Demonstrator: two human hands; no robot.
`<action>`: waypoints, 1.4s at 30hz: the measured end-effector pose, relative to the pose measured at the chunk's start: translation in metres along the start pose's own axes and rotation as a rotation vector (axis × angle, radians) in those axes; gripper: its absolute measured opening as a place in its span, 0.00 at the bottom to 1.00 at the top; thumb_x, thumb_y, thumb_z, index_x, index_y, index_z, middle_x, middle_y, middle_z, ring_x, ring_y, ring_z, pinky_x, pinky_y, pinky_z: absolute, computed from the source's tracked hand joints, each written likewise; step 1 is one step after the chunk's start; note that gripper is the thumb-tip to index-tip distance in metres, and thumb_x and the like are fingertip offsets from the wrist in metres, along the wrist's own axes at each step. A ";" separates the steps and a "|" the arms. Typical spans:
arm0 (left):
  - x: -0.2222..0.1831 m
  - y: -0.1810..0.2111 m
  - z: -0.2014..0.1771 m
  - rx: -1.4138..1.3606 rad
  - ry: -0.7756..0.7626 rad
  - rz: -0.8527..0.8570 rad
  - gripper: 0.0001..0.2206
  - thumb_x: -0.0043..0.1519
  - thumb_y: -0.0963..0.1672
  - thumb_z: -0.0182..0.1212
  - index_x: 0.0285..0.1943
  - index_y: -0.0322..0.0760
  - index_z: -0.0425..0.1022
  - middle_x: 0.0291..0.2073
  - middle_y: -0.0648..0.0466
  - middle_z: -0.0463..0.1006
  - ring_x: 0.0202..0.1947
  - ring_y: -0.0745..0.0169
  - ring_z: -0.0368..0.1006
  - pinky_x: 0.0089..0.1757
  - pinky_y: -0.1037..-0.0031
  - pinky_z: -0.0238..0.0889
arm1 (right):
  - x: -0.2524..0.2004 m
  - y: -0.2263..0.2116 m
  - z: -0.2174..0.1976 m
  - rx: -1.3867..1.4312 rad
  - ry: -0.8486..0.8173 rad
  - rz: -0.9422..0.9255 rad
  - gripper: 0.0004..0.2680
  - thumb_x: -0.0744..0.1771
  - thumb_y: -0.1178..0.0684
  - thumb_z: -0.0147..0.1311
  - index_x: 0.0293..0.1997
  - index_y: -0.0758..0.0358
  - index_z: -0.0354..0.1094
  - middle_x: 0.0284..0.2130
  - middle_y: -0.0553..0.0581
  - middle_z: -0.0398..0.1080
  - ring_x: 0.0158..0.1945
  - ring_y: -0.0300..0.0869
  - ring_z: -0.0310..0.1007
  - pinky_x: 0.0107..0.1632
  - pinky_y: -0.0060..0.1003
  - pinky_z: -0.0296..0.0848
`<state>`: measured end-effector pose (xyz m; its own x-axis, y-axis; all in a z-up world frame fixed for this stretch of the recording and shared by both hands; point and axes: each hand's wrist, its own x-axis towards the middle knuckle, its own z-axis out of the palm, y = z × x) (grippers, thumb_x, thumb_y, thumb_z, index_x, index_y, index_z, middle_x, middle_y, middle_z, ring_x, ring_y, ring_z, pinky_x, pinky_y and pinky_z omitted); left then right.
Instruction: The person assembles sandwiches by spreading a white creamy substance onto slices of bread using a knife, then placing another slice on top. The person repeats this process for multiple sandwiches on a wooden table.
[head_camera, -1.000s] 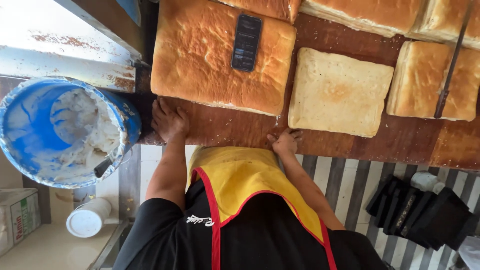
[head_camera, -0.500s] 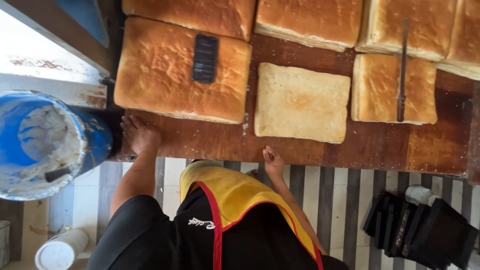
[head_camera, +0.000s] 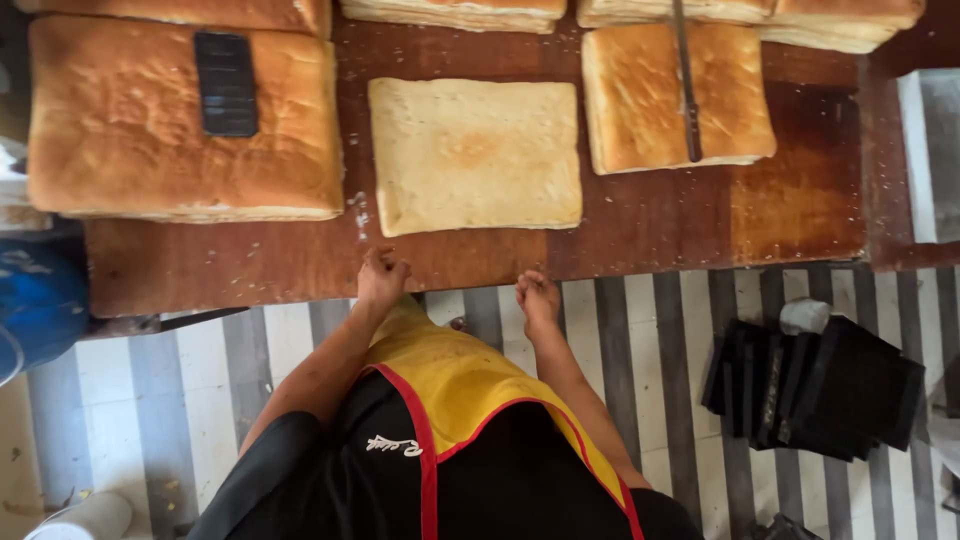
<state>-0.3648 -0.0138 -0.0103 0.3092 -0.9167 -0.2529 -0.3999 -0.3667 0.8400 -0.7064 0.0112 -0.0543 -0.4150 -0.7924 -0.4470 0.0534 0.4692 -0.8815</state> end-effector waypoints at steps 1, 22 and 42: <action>0.008 0.000 0.016 -0.188 -0.051 -0.130 0.17 0.61 0.47 0.63 0.56 0.34 0.73 0.37 0.45 0.84 0.39 0.49 0.81 0.41 0.64 0.73 | 0.015 -0.010 -0.005 0.181 -0.031 0.200 0.07 0.67 0.59 0.60 0.49 0.61 0.71 0.40 0.56 0.74 0.40 0.41 0.73 0.40 0.33 0.72; 0.074 0.096 0.060 -0.639 0.309 -0.895 0.07 0.59 0.42 0.61 0.40 0.32 0.71 0.19 0.56 0.67 0.14 0.65 0.61 0.19 0.70 0.52 | 0.253 -0.090 -0.111 -0.664 -0.446 0.128 0.10 0.70 0.47 0.49 0.43 0.61 0.75 0.38 0.56 0.78 0.38 0.42 0.74 0.40 0.40 0.73; 0.061 0.311 0.375 0.075 0.050 -0.022 0.18 0.63 0.42 0.60 0.62 0.32 0.70 0.55 0.44 0.77 0.55 0.54 0.75 0.54 0.67 0.70 | 0.422 -0.236 -0.366 -0.831 0.267 -0.743 0.12 0.72 0.53 0.48 0.57 0.73 0.58 0.48 0.69 0.64 0.50 0.59 0.67 0.52 0.55 0.70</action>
<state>-0.7935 -0.2431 0.0554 0.3605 -0.9001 -0.2445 -0.4560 -0.3988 0.7956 -1.2261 -0.2914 0.0210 -0.2778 -0.9201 0.2762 -0.8607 0.1106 -0.4970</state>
